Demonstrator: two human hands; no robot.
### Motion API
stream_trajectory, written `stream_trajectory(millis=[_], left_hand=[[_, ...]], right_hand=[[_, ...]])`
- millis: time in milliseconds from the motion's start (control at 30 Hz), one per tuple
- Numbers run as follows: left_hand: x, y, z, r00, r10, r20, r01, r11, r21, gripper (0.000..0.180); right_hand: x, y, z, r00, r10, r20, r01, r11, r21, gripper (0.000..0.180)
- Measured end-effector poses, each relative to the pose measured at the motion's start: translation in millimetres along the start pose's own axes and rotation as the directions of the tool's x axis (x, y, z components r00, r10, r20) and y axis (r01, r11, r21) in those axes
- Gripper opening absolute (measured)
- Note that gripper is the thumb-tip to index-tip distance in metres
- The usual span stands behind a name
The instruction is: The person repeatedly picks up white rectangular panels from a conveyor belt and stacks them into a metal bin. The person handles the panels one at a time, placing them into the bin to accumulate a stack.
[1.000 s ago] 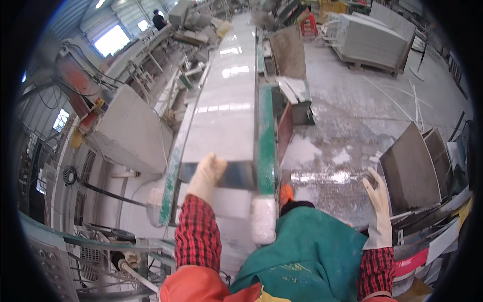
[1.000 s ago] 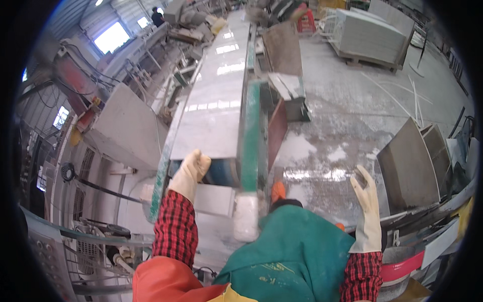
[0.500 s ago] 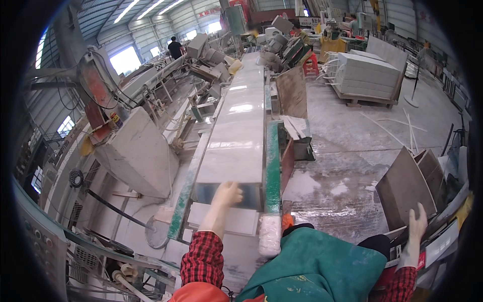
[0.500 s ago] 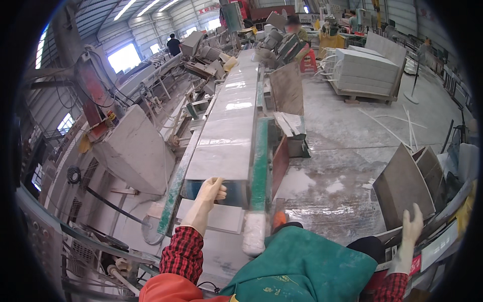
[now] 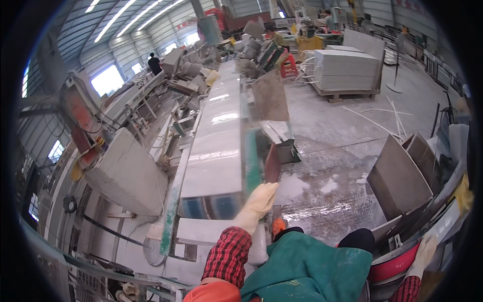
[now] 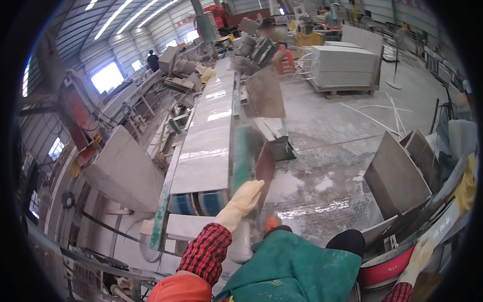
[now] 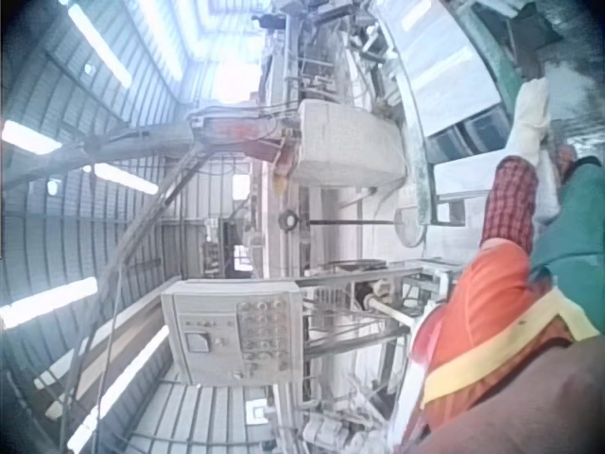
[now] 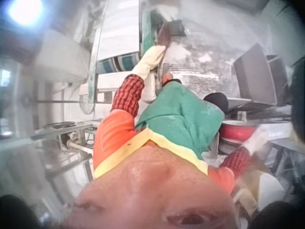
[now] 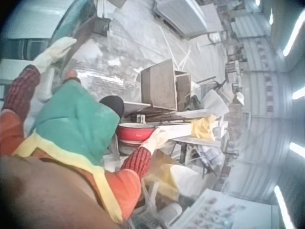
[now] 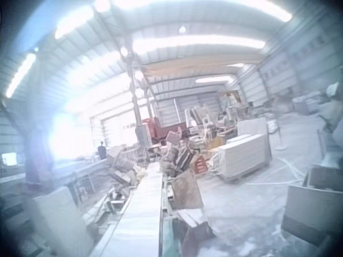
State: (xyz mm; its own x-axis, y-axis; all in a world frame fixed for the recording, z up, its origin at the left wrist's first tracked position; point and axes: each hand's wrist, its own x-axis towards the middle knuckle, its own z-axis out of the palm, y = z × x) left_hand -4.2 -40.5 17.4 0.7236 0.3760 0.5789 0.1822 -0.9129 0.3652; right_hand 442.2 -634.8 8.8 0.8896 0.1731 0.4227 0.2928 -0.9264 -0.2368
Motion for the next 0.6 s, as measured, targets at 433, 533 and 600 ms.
stream_trajectory(millis=[433, 533, 600], left_hand=[[-0.2, -7.8, 13.9, 0.974, -0.163, 0.155, 0.154, 0.986, 0.064, 0.018], [0.8, -5.4, 13.7, 0.989, -0.128, 0.074, 0.126, 0.992, 0.024, 0.011], [-0.6, -5.2, 11.2, 0.981, -0.150, 0.123, 0.146, 0.988, 0.041, 0.015]], right_hand=[[9.5, -1.4, 14.6, 0.999, 0.031, -0.041, -0.041, 0.962, -0.270, 0.055], [7.0, -14.3, 8.0, 0.998, 0.062, 0.004, -0.059, 0.966, -0.251, 0.056], [2.6, -24.6, 2.0, 0.997, 0.076, 0.015, -0.071, 0.973, -0.221, 0.056]])
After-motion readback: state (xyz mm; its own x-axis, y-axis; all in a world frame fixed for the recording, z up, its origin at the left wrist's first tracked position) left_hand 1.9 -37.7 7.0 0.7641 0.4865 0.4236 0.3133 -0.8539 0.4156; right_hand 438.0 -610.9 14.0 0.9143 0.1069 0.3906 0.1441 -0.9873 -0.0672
